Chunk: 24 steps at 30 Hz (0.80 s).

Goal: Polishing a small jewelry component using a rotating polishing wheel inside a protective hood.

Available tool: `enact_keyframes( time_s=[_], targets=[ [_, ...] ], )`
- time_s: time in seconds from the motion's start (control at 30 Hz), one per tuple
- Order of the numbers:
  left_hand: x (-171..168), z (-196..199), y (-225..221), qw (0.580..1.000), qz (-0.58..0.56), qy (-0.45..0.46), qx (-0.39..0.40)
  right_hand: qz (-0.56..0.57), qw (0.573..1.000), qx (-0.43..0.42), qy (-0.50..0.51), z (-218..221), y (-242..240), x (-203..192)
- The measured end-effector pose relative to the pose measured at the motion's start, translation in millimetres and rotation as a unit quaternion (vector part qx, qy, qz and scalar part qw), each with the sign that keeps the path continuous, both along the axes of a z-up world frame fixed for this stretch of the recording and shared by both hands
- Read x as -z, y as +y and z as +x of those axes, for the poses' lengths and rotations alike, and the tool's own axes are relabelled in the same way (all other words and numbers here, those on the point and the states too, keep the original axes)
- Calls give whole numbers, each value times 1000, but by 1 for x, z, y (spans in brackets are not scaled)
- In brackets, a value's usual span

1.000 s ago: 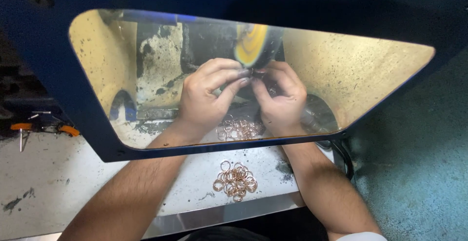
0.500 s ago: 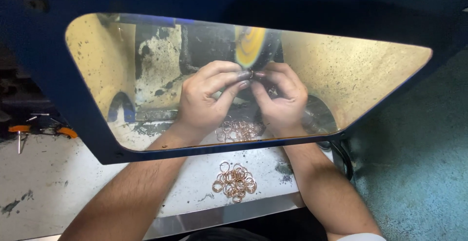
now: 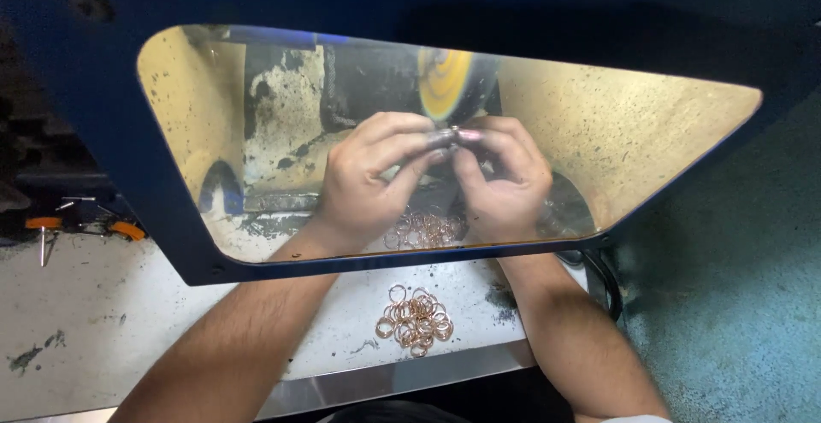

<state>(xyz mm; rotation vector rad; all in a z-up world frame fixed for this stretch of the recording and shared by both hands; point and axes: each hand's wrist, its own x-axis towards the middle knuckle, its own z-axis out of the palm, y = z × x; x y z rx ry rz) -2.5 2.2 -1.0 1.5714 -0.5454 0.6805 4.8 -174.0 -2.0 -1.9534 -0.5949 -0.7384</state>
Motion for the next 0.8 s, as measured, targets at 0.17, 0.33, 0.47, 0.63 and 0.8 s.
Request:
enact_keyframes(
  time_s=[0.17,0.33,0.47,0.63,0.8],
  targets=[
    [6,5,0,1000,10,7,-5,-1,1000,0,15,6,5,5],
    [4,2,-2,1000,-15,11,-2,23,1000,-1,11,2,8,4],
    [0,4,0,1000,-16,-11,6,50,998,-45,12,4,2,1],
    [5,5,12,998,-34,-13,46,65,991,-114,31,-1,-11,-9],
    [32,27,28,997,-8,-20,73,-115,943,-239,200,2,-23,-20]
  ],
)
